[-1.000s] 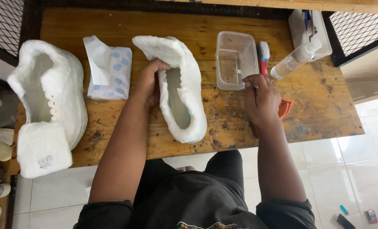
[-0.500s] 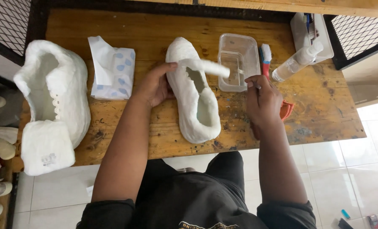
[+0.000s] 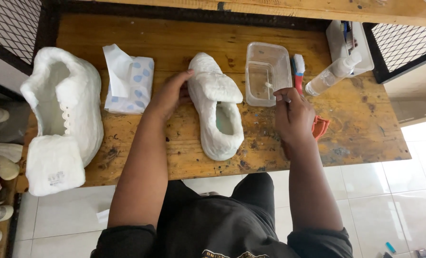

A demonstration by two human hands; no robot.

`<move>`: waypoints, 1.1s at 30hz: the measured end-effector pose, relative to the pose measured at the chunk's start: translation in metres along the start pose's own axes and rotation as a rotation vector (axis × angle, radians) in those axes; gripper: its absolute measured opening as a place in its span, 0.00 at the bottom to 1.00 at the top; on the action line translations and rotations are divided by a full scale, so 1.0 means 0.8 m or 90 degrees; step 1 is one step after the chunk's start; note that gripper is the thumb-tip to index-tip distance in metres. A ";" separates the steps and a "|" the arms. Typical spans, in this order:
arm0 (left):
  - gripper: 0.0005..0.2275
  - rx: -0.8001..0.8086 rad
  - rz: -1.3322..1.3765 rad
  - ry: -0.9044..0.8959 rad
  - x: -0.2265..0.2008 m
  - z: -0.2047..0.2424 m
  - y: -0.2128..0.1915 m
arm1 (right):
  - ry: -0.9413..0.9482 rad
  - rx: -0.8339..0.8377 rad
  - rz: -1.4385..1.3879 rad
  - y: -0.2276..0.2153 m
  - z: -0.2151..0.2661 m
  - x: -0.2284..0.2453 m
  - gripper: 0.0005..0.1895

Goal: Applying adhesive or cleaning solution to the interior of a white sneaker using a small applicator and paper tissues.

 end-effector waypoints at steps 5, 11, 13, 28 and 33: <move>0.42 0.040 0.001 0.038 -0.010 0.019 0.007 | 0.011 -0.002 0.001 0.000 0.001 -0.008 0.04; 0.37 0.134 -0.102 0.205 -0.037 0.028 0.020 | 0.019 -0.006 -0.004 0.000 0.002 -0.012 0.05; 0.36 0.146 -0.099 0.236 -0.035 0.023 0.018 | 0.019 -0.005 -0.001 0.001 0.003 -0.014 0.04; 0.53 -0.115 -0.229 0.060 -0.062 0.046 0.024 | 0.025 -0.003 0.026 0.002 0.001 -0.015 0.03; 0.57 -0.142 -0.180 0.022 -0.075 0.062 0.033 | 0.050 -0.005 0.028 0.000 0.001 -0.018 0.03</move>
Point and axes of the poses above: each hand's wrist, its own z-axis away from the middle knuckle, its own y-axis out of the palm, x = y × z, the point moved 9 cm from there along -z, towards the middle knuckle, and after that the axes turned 9 degrees about -x, right-handed, at the moved point
